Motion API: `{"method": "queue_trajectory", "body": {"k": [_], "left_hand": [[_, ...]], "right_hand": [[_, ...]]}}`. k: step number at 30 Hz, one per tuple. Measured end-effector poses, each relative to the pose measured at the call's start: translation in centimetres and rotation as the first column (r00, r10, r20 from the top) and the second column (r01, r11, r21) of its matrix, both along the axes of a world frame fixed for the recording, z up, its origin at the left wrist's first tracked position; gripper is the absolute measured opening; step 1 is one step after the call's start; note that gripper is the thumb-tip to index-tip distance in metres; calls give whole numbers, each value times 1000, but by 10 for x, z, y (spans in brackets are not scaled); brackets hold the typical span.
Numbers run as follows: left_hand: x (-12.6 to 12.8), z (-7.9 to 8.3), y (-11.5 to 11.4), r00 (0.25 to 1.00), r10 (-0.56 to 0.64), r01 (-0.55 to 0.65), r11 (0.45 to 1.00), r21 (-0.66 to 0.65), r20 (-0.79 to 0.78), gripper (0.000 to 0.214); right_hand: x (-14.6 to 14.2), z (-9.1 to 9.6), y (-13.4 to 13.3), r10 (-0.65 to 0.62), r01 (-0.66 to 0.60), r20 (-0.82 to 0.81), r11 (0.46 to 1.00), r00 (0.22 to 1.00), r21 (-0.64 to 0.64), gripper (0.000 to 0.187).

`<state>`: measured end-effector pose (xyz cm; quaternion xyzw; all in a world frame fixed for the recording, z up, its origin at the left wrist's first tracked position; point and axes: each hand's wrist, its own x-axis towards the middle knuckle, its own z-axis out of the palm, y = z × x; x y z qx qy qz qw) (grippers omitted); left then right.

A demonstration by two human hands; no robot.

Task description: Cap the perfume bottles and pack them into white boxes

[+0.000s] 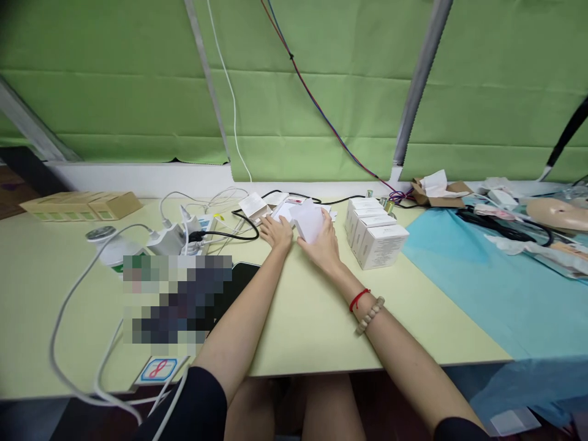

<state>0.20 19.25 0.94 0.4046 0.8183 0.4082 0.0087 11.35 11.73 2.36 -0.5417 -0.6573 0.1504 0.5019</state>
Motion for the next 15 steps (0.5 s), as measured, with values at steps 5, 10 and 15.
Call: {"method": "queue_trajectory", "body": {"k": [5,10,15], "left_hand": [[-2,-1,4,998,-50,50,999,2,-45,48],[0,3,-5,973,-142,146,989,10,-184,49],[3,5,-18,884,-289,313,950,6,-368,50]], "right_hand": [[0,1,1,5,-5,-8,1000,1000,14,88],[-1,0,3,17,-18,23,999,1000,39,88],[0,0,6,-17,15,22,997,1000,79,86]]}}
